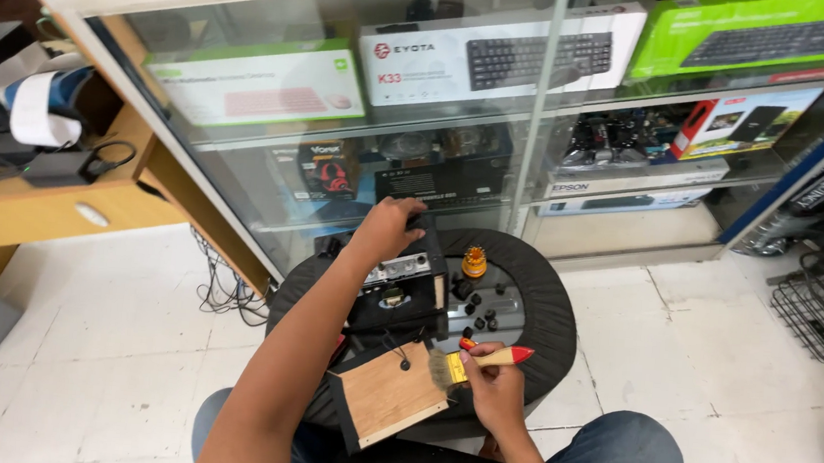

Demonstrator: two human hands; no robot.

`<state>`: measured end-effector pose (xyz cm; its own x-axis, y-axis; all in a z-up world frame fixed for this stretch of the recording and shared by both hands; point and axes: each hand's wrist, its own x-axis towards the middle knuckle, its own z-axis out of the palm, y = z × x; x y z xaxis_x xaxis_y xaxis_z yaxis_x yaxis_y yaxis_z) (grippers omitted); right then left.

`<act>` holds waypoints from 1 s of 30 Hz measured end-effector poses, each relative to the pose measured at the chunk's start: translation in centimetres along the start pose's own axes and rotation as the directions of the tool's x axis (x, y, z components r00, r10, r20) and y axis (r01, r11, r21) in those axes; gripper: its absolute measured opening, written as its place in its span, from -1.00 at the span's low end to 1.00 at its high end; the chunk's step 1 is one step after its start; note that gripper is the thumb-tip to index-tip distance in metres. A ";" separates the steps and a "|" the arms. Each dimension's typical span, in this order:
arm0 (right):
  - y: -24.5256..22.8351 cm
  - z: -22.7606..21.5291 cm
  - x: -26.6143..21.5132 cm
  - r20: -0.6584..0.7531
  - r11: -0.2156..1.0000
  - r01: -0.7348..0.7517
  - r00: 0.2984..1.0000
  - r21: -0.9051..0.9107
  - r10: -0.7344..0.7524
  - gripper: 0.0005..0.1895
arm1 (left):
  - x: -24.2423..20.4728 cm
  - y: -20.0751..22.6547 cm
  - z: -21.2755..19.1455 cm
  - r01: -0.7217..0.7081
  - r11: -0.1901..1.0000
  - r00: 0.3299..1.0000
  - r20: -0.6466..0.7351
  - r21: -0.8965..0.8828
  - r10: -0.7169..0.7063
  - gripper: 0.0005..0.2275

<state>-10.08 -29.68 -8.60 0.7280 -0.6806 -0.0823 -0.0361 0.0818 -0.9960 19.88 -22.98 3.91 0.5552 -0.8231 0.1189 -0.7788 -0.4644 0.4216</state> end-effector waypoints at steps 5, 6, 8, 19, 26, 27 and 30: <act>-0.3 -1.5 1.0 -0.038 0.999 0.032 0.999 0.033 -0.031 -0.84 | 0.5 -0.4 1.6 0.033 0.994 0.999 0.023 0.101 -0.035 -0.64; -0.3 -2.0 1.4 -0.074 0.996 0.081 0.994 0.028 -0.079 -0.87 | 0.2 0.2 1.1 0.105 0.994 0.994 0.029 0.016 -0.105 -0.65; 0.5 -4.3 3.2 -0.202 0.989 0.117 0.975 0.094 -0.096 -0.86 | 0.0 -0.3 1.7 0.084 0.995 0.996 0.014 0.056 -0.085 -0.57; -1.5 -10.5 7.1 -0.626 0.715 0.197 0.668 0.670 0.403 -0.78 | -0.7 4.8 18.4 -0.223 0.947 0.972 -0.122 -0.233 0.199 -0.83; 0.0 -11.0 7.5 -0.666 0.750 0.233 0.662 0.619 0.344 -0.80 | 1.5 3.8 23.5 -0.156 0.816 0.960 0.280 0.557 -0.008 -0.63; -0.1 -11.0 7.5 -0.664 0.752 0.228 0.663 0.618 0.345 -0.80 | 1.6 3.7 23.7 -0.131 0.809 0.956 0.290 0.573 -0.051 -0.61; 0.0 -10.9 7.8 -0.648 0.744 0.205 0.666 0.635 0.370 -0.81 | 1.7 4.2 23.7 -0.086 0.815 0.958 0.271 0.573 -0.090 -0.63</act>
<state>-11.89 -42.90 -9.66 0.0282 -0.8948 -0.4455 0.5573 0.3840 -0.7361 10.65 -34.03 -15.43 0.5230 -0.8356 -0.1678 -0.8495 -0.4953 -0.1817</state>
